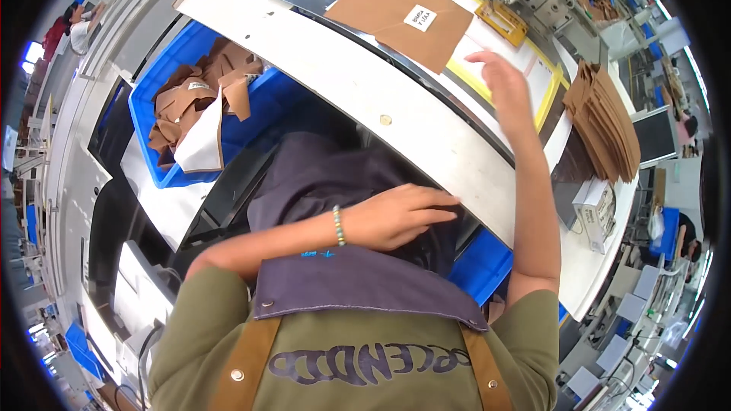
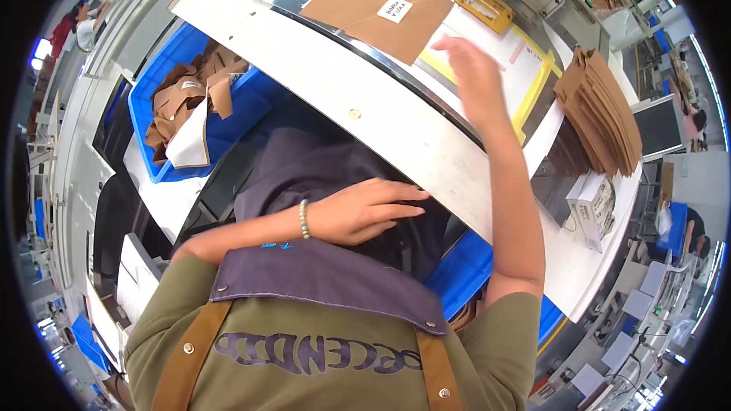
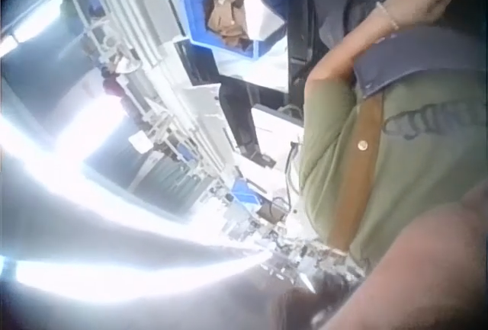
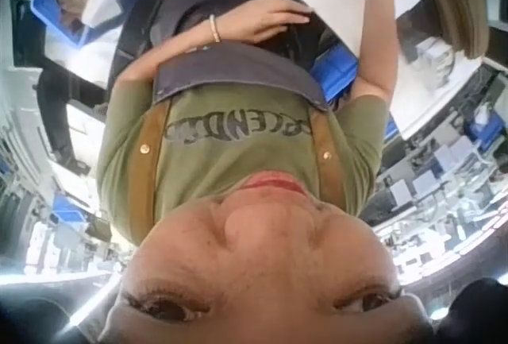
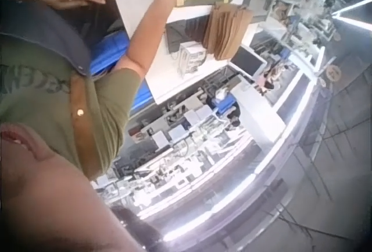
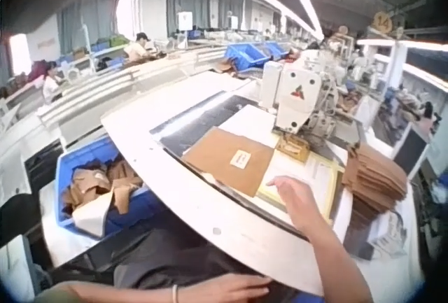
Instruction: Trimming excess material and thread from leather bag components using small scissors.
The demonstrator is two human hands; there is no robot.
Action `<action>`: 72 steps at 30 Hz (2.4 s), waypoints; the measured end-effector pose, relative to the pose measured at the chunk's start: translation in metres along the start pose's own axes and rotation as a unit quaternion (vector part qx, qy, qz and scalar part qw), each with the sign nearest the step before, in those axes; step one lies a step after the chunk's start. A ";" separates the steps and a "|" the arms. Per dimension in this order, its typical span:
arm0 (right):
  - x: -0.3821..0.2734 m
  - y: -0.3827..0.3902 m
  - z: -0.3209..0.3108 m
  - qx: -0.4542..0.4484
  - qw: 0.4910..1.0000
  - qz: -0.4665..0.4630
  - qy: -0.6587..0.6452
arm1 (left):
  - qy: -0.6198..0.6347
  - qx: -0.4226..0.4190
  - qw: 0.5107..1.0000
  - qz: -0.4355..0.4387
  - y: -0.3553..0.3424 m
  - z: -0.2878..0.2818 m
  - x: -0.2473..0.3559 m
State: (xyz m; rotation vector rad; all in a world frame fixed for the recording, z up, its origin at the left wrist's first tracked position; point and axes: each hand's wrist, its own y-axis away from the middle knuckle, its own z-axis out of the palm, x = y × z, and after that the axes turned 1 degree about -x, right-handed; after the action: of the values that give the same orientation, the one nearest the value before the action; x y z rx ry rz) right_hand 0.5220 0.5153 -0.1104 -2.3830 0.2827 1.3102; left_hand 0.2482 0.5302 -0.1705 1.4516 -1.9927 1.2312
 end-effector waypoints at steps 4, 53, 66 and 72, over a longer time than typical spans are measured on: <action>-0.050 -0.027 0.074 -0.067 0.961 -0.049 0.263 | 0.042 0.060 0.990 -0.122 0.058 -0.013 -0.002; -0.151 -0.010 0.450 -0.472 0.839 -0.015 -0.269 | 0.270 0.772 0.472 -0.330 0.336 -0.102 0.075; -0.118 0.019 0.458 -0.367 0.832 -0.389 0.144 | 0.160 0.584 0.611 -0.509 0.368 -0.122 0.110; -0.109 0.030 0.457 -0.325 0.821 -0.415 0.220 | 0.158 0.531 0.635 -0.539 0.359 -0.131 0.120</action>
State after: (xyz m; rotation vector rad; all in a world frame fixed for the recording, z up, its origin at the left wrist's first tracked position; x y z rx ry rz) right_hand 0.1049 0.6875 -0.2450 -2.7563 -1.1472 0.4433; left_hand -0.1459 0.5990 -0.1647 2.0823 0.2558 1.7755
